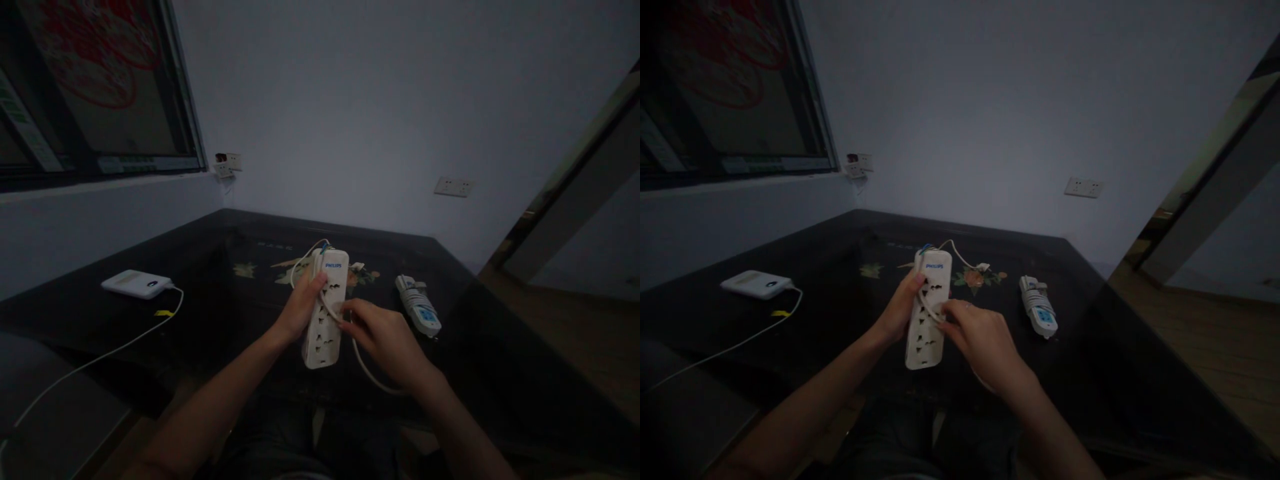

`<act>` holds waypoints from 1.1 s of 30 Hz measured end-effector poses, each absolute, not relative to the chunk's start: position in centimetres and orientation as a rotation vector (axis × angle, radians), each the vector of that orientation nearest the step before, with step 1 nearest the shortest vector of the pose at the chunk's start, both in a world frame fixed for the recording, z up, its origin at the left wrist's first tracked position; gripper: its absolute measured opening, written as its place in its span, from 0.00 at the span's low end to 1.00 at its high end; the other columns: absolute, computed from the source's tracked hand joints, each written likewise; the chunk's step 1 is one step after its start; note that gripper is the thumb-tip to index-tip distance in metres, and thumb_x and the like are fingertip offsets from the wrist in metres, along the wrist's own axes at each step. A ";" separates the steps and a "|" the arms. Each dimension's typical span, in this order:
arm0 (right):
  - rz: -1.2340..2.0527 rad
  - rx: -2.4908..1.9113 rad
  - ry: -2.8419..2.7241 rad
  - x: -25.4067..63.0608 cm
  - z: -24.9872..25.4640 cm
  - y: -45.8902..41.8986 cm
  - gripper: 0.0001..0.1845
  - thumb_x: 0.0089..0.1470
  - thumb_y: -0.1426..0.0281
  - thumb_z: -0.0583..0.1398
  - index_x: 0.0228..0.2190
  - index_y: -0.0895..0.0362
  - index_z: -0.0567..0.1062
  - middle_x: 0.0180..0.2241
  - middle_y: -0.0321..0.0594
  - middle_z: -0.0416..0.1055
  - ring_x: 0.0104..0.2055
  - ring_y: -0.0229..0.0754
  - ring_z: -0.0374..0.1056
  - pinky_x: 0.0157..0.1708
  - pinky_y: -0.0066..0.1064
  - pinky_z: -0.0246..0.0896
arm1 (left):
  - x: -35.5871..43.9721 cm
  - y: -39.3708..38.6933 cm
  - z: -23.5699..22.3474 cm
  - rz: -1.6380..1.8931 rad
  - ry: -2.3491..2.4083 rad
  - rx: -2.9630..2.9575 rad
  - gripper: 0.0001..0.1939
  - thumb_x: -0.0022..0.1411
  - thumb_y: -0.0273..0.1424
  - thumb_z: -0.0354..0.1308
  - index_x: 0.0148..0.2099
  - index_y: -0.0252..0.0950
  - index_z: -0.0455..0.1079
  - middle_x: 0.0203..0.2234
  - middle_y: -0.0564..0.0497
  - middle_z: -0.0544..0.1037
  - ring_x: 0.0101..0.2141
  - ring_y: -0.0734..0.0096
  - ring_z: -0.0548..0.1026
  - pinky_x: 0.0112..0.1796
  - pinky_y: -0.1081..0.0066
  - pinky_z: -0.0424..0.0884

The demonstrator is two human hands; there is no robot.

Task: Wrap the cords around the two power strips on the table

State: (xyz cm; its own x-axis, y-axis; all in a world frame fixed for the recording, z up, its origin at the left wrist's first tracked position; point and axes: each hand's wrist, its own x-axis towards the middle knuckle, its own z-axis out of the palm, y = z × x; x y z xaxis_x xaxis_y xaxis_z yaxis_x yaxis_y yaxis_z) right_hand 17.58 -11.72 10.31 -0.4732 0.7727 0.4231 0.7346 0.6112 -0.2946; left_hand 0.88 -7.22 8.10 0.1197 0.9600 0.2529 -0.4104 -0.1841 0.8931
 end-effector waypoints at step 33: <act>-0.524 -1.005 -2.244 16.8 6.9 -11.1 0.18 0.63 0.70 0.49 0.49 0.57 0.74 0.22 0.38 0.72 0.23 0.37 0.69 0.24 0.26 0.57 | -0.7 -9.0 4.1 1.053 0.669 0.982 0.30 0.44 0.48 0.68 0.45 0.33 0.72 0.32 0.46 0.78 0.31 0.68 0.75 0.35 0.70 0.67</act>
State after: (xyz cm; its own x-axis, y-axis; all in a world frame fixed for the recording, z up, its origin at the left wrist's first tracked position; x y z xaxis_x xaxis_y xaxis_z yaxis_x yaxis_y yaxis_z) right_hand 16.82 -11.12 6.95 -0.5202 0.5234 0.6749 0.7680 0.6323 0.1017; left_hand -0.68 -8.97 4.06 0.3719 0.9283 -0.0040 -0.3980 0.1633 0.9027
